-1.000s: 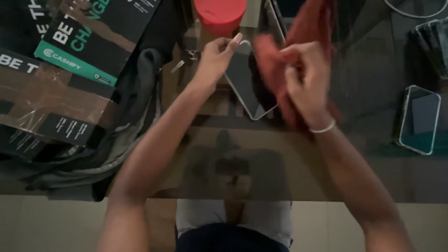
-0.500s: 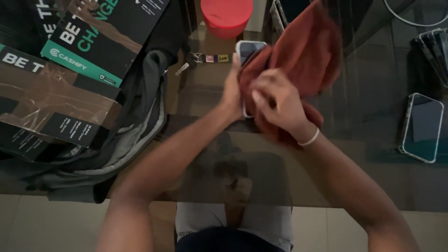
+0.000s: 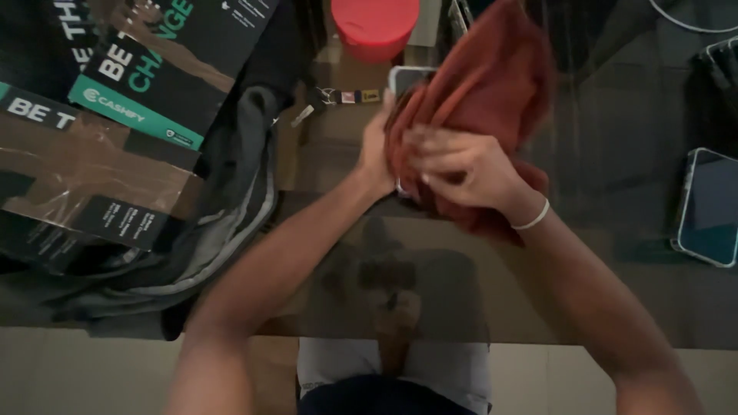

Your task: The recorder cleans multiple mobile phones and their cases using a cloth.

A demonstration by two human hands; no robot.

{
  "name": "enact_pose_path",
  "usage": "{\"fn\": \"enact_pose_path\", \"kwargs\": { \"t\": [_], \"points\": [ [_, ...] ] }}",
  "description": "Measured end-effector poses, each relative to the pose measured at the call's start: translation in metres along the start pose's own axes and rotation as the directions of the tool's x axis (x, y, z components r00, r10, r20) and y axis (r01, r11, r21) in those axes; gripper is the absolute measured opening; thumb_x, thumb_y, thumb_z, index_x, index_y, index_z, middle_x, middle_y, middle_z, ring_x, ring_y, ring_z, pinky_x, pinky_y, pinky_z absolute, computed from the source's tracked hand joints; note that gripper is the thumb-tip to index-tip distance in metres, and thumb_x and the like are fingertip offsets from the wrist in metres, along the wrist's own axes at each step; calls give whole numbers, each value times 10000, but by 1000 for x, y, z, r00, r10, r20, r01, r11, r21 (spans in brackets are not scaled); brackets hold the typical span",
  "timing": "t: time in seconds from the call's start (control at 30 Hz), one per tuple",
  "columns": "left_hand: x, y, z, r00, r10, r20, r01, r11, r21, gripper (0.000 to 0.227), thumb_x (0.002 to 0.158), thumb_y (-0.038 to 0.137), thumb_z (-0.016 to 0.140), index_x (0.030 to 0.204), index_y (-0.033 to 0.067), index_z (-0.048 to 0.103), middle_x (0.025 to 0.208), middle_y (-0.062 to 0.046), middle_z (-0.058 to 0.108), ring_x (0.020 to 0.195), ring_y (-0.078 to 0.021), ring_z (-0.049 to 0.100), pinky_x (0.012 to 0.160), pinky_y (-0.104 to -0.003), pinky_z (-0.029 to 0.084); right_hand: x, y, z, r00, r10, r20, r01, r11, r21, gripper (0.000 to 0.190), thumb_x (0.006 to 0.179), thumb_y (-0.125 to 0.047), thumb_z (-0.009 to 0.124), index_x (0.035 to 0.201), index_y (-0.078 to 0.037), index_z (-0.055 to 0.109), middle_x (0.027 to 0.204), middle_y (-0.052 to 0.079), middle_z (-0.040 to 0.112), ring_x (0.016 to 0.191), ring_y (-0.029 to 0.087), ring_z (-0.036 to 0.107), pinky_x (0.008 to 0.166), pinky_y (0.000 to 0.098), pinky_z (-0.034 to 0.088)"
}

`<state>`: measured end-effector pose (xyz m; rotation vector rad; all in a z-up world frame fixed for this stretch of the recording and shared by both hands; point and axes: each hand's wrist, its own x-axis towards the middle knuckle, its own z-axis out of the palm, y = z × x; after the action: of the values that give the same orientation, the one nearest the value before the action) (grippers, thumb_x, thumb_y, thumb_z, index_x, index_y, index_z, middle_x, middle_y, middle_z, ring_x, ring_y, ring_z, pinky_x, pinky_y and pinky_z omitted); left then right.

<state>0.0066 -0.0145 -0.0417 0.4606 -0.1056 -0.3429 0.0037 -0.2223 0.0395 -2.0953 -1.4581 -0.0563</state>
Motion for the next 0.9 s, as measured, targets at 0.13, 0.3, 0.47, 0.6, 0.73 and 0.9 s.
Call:
{"fn": "enact_pose_path", "kwargs": {
  "t": [0.13,0.3,0.47,0.6,0.73,0.9],
  "points": [
    [-9,10,23,997,49,-67,-52,997,-50,705,1076,605,340,1373,3,558,1291,-173,668,1134,-307,664,1042,-451,519,6,-11,4,999,-14,47,9,994,107,286,929,-113,727,1212,-106,766,1476,56,635,1469,233,547,1181,361,439],
    [-10,-14,47,993,-82,-83,88,994,68,574,1091,524,378,1449,106,539,1392,-88,627,1226,-259,632,1111,-440,486,10,-1,-4,897,149,-416,-258,941,-220,457,1107,-62,599,1552,26,548,1692,178,407,1604,356,339,1319,448,332],
    [-3,-6,13,996,-60,64,65,994,-88,577,1113,500,375,1452,60,531,1381,-153,610,1231,-313,607,1110,-493,471,15,-33,-8,991,28,-135,-55,978,-201,586,987,-186,651,1521,-9,487,1671,196,331,1578,372,288,1295,466,274],
    [-10,-1,18,999,-30,21,31,998,-61,551,1072,444,336,1449,75,495,1385,-135,622,1265,-300,614,1099,-484,485,21,-38,-5,992,-60,-108,24,952,-307,618,941,-205,674,1520,-83,496,1641,170,362,1546,370,299,1269,476,247],
    [-8,-32,33,992,-120,25,119,992,37,530,1106,414,377,1515,91,472,1443,-101,606,1304,-268,603,1146,-447,486,21,-43,-18,945,5,-326,-156,886,-438,642,912,-191,672,1497,3,491,1584,224,411,1481,442,346,1197,559,265],
    [-24,-31,57,945,-284,162,164,841,516,649,1030,469,631,1519,95,427,1128,-49,555,982,-189,565,801,-365,507,1,0,-19,819,170,-548,-312,933,-177,173,1079,-139,627,1191,-10,603,1112,195,586,1052,408,606,937,484,499]
  ]
}}
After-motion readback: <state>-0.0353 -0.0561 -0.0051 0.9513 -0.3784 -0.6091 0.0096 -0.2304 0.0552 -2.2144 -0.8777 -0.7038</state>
